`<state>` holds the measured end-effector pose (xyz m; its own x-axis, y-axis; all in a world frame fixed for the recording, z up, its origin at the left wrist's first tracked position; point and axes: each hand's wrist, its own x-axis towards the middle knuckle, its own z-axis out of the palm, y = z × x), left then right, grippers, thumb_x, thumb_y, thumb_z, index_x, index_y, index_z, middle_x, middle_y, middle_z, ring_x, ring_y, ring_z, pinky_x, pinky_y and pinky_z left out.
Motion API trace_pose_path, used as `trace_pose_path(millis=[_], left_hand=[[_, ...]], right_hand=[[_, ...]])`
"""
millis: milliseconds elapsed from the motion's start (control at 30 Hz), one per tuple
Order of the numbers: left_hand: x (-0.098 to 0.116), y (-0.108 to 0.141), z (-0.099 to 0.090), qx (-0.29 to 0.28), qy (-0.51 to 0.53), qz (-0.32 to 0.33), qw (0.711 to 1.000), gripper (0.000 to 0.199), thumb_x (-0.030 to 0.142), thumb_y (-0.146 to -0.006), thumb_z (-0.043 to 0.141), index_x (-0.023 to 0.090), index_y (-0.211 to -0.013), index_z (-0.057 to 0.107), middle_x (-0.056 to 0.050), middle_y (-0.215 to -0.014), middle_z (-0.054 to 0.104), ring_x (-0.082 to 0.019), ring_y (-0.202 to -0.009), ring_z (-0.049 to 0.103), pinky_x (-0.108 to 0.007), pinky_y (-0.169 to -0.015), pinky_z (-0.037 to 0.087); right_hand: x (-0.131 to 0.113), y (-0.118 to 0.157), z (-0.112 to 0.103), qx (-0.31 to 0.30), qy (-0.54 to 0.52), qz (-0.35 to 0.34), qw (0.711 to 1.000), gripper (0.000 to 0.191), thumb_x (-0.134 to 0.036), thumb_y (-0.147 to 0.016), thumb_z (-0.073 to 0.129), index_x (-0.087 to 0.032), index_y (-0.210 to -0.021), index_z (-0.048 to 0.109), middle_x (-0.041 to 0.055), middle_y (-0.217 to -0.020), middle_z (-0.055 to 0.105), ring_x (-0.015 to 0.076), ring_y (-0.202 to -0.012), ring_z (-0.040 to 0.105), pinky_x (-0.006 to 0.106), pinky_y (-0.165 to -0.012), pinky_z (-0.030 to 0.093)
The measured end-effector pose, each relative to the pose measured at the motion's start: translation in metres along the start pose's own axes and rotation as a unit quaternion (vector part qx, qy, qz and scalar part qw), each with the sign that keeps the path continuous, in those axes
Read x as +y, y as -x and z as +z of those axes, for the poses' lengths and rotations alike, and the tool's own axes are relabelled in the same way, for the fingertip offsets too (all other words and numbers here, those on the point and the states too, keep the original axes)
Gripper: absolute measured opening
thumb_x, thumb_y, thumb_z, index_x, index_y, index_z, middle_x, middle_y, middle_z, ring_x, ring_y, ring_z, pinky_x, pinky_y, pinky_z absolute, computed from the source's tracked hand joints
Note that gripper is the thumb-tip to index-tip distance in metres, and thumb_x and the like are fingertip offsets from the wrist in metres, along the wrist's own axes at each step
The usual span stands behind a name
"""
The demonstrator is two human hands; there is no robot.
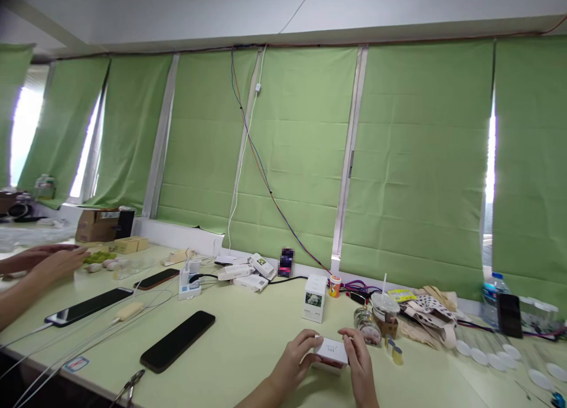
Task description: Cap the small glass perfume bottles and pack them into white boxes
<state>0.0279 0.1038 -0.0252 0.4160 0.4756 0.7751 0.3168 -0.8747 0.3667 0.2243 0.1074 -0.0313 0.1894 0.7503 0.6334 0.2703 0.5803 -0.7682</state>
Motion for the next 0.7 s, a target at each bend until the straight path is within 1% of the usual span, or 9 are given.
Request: trace_pose_path(millis=[133,233,333,400,500,533,600,700], left_hand=[[0.007,-0.002,-0.003,-0.018,0.006,-0.013,1.0,0.035,0.015,-0.087,0.046,0.023,-0.12,0.056,-0.01,-0.109,0.056,-0.019,-0.099,0.058,-0.028,-0.087,0.049],[0.011,-0.004,-0.004,-0.027,0.026,-0.032,0.999,0.038,0.014,-0.088,0.043,0.025,-0.121,0.057,-0.009,-0.107,0.054,-0.018,-0.096,0.058,-0.027,-0.086,0.048],[0.012,-0.009,-0.004,0.003,0.071,-0.087,0.994,0.038,0.013,-0.087,0.04,0.025,-0.118,0.059,-0.008,-0.107,0.054,-0.018,-0.099,0.056,-0.028,-0.089,0.046],[0.009,-0.011,-0.004,0.037,0.096,-0.122,0.987,0.038,0.014,-0.087,0.039,0.024,-0.117,0.059,-0.009,-0.11,0.055,-0.02,-0.103,0.054,-0.031,-0.094,0.043],[0.0,-0.012,-0.004,0.085,0.133,-0.172,0.972,0.036,0.019,-0.089,0.039,0.023,-0.12,0.057,-0.009,-0.116,0.057,-0.022,-0.11,0.052,-0.035,-0.099,0.04],[-0.003,-0.011,-0.004,0.089,0.153,-0.189,0.966,0.036,0.021,-0.089,0.039,0.023,-0.122,0.054,-0.009,-0.119,0.056,-0.022,-0.109,0.053,-0.036,-0.098,0.04],[-0.01,-0.008,-0.001,0.064,0.202,-0.221,0.952,0.043,0.022,-0.086,0.045,0.023,-0.129,0.045,-0.009,-0.125,0.053,-0.022,-0.105,0.055,-0.036,-0.094,0.043],[-0.019,-0.003,0.004,0.002,0.254,-0.249,0.935,0.074,0.016,-0.075,0.059,0.027,-0.14,0.026,-0.008,-0.124,0.053,-0.021,-0.098,0.058,-0.034,-0.086,0.047]], right_hand=[[0.0,-0.002,0.001,-0.012,0.002,-0.023,1.0,0.036,-0.052,-0.08,0.052,-0.019,-0.089,0.064,0.0069,-0.092,0.065,0.0235,-0.085,0.06,0.031,-0.071,0.049],[0.003,-0.002,0.003,0.0,0.017,-0.039,0.999,0.035,-0.051,-0.083,0.049,-0.02,-0.091,0.063,0.0075,-0.094,0.064,0.0253,-0.094,0.058,0.034,-0.08,0.048],[0.006,0.002,0.007,0.029,0.026,-0.043,0.998,0.04,-0.053,-0.086,0.042,-0.02,-0.1,0.06,0.0087,-0.104,0.062,0.0265,-0.102,0.055,0.038,-0.088,0.045],[0.007,0.006,0.01,0.029,0.034,-0.048,0.998,0.043,-0.053,-0.088,0.038,-0.02,-0.109,0.056,0.0093,-0.111,0.059,0.0263,-0.103,0.054,0.04,-0.09,0.044],[0.008,0.01,0.013,-0.013,0.054,-0.066,0.996,0.044,-0.05,-0.09,0.035,-0.023,-0.122,0.05,0.0087,-0.124,0.051,0.026,-0.113,0.049,0.043,-0.1,0.036],[0.009,0.011,0.014,-0.032,0.058,-0.07,0.995,0.045,-0.05,-0.091,0.035,-0.025,-0.124,0.049,0.008,-0.128,0.048,0.0262,-0.119,0.045,0.043,-0.103,0.033],[0.01,0.011,0.016,-0.07,0.049,-0.063,0.994,0.045,-0.051,-0.09,0.036,-0.026,-0.125,0.05,0.0067,-0.132,0.047,0.0262,-0.126,0.039,0.041,-0.106,0.032],[0.015,0.008,0.019,-0.113,0.009,-0.013,0.993,0.047,-0.053,-0.089,0.037,-0.027,-0.126,0.049,0.0059,-0.134,0.048,0.0247,-0.129,0.038,0.038,-0.106,0.034]])
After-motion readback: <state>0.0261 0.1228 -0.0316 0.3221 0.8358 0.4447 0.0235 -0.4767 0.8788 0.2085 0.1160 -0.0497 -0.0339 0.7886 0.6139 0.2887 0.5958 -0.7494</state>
